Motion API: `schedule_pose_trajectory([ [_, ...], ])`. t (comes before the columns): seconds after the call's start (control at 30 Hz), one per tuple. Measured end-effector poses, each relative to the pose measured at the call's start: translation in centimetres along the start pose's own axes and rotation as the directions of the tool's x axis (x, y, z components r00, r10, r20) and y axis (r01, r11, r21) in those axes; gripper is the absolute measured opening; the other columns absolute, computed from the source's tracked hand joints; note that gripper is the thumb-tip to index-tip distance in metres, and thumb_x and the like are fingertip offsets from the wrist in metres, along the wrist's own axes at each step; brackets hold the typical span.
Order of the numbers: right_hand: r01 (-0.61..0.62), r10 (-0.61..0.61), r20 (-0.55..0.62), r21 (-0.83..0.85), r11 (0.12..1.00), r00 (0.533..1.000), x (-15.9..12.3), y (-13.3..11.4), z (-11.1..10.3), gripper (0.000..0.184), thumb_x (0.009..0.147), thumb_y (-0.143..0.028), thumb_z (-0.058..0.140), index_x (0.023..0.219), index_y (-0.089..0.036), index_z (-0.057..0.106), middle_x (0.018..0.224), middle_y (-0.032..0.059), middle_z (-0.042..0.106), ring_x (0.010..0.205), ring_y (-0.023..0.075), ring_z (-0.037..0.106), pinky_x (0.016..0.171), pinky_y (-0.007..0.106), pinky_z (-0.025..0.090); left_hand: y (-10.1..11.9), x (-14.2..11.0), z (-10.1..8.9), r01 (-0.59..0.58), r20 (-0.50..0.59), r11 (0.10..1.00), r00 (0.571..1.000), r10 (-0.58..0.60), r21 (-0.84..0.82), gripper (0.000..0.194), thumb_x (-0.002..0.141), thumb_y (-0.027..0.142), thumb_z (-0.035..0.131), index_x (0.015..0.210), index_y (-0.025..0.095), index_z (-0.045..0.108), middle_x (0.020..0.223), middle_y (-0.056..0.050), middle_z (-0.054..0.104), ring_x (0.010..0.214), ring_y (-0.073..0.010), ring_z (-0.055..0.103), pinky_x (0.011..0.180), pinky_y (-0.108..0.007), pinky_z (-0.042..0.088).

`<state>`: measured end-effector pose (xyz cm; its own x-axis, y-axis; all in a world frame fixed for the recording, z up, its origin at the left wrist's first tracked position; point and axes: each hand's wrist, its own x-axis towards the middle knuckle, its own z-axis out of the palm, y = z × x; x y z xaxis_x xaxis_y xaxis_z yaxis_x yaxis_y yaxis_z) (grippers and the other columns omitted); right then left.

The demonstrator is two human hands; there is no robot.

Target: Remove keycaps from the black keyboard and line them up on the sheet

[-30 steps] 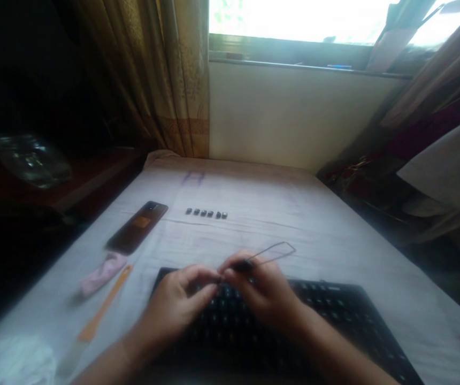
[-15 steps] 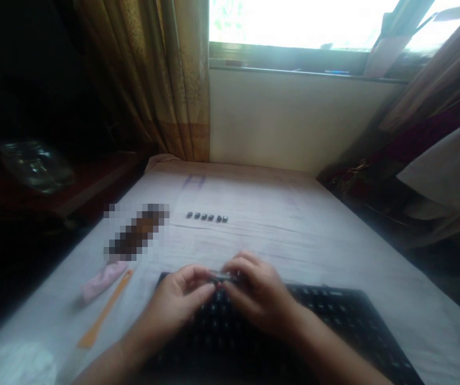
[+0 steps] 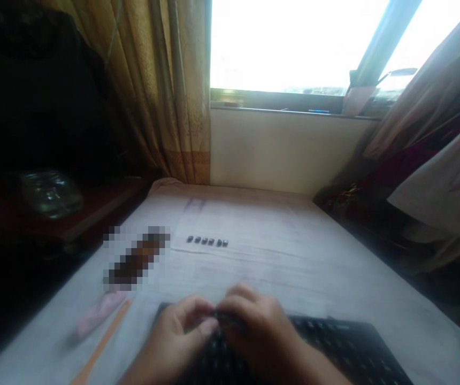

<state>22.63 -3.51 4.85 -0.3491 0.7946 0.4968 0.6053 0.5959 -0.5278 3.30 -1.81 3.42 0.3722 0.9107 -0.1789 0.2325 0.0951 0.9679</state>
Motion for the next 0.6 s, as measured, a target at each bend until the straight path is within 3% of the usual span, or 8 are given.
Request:
schedule_pose_trajectory([
  [0.13,-0.196,0.197,-0.036,0.035,0.98,0.98,2.7,3.3,-2.3,0.013,0.078,-0.019,0.062,0.086,-0.021,0.073,0.082,0.0043,0.07,0.065,0.014,0.062,0.06,0.024,0.049,-0.7,0.8,-2.2,-0.088,-0.155,0.977,0.981,0.119,0.192,0.041,0.074,0.053,0.067,0.105,0.027,0.069,0.095,-0.005,0.077,0.089,-0.0253,0.071,0.081,-0.034,0.055],
  [0.17,-0.283,0.283,-0.028,0.016,0.959,0.959,3.6,4.6,-2.8,0.014,0.078,-0.021,0.064,0.088,-0.02,0.074,0.08,0.0035,0.07,0.064,0.0139,0.061,0.06,0.024,0.049,-1.0,1.2,-2.9,-0.098,-0.216,0.958,0.963,0.159,0.27,0.041,0.075,0.055,0.065,0.105,0.028,0.07,0.095,-0.004,0.077,0.087,-0.025,0.071,0.078,-0.034,0.056],
  [0.23,-0.499,0.498,-0.036,-0.068,0.864,0.867,5.3,7.4,-3.3,0.018,0.079,-0.023,0.065,0.092,-0.02,0.075,0.078,0.0025,0.072,0.066,0.014,0.063,0.062,0.023,0.048,-1.7,2.2,-4.6,-0.094,-0.301,0.917,0.928,0.222,0.387,0.04,0.076,0.058,0.061,0.099,0.027,0.071,0.09,-0.004,0.077,0.076,-0.0237,0.07,0.069,-0.034,0.056],
  [0.27,-0.54,0.539,-0.037,-0.093,0.836,0.841,6.1,8.7,-3.3,0.019,0.079,-0.023,0.064,0.094,-0.018,0.076,0.078,0.0034,0.072,0.066,0.0144,0.064,0.062,0.023,0.048,-2.2,2.7,-5.4,-0.104,-0.33,0.91,0.91,0.25,0.401,0.042,0.077,0.06,0.058,0.096,0.025,0.072,0.083,-0.004,0.076,0.074,-0.0236,0.07,0.068,-0.034,0.056],
  [0.43,-0.596,0.604,-0.011,-0.181,0.782,0.797,8.1,13.2,-1.2,0.018,0.077,-0.019,0.066,0.091,-0.017,0.078,0.078,0.0049,0.075,0.071,0.017,0.067,0.064,0.024,0.047,-4.8,4.6,-7.8,-0.135,-0.466,0.926,0.833,0.298,0.352,0.054,0.079,0.068,0.049,0.086,0.019,0.072,0.061,-0.001,0.065,0.058,-0.019,0.063,0.059,-0.03,0.054],
  [0.6,-0.584,0.609,0.033,-0.248,0.773,0.792,8.4,14.6,0.6,0.02,0.076,-0.025,0.068,0.093,-0.024,0.078,0.085,0.0024,0.077,0.079,0.0184,0.069,0.068,0.024,0.047,-6.0,5.1,-7.9,-0.123,-0.486,0.953,0.838,0.249,0.276,0.059,0.078,0.071,0.049,0.085,0.017,0.071,0.058,0.0,0.06,0.051,-0.0161,0.057,0.052,-0.028,0.049],
])
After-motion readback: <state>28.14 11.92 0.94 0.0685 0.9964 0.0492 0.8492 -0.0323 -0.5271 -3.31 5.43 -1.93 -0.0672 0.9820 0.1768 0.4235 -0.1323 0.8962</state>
